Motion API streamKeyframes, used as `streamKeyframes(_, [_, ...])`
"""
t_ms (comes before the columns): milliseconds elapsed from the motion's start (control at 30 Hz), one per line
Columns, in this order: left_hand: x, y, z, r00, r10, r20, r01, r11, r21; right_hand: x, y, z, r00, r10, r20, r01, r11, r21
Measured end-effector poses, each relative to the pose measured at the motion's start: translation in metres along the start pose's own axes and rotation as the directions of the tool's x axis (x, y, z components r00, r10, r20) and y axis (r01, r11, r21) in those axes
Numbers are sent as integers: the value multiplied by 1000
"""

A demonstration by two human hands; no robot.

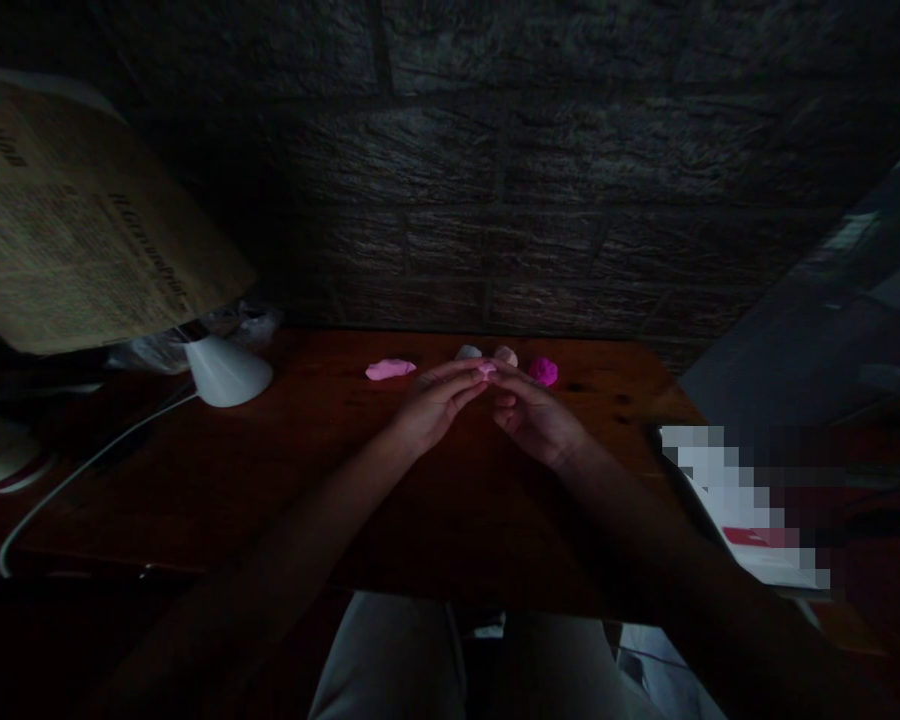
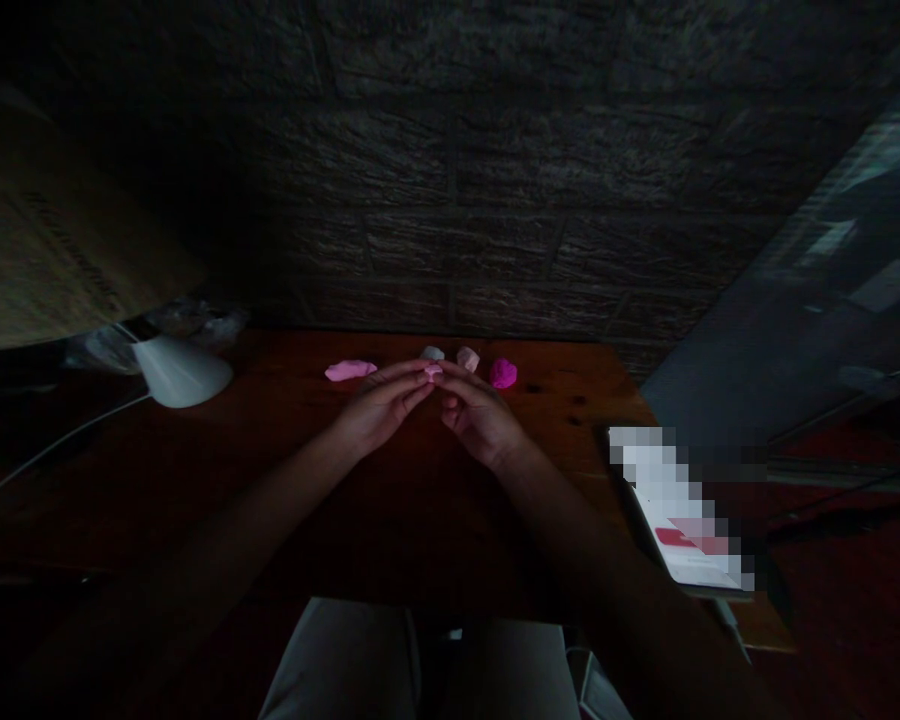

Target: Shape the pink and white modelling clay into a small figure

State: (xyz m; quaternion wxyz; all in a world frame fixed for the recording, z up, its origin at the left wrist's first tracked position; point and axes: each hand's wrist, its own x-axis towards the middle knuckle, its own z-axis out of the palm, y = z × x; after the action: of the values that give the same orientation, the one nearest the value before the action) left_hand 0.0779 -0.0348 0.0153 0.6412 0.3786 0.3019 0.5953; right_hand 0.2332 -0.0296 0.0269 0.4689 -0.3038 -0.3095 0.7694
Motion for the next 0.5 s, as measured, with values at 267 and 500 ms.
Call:
streamKeyframes(267, [2, -3, 0, 1000, 17, -9, -17, 1000, -6, 1, 0, 0, 1000, 21, -23, -21, 1000, 16])
streamKeyframes(500, [1, -3, 1, 1000, -3, -17, 2, 999, -38, 3, 2, -3, 999, 31, 13, -31, 999, 33])
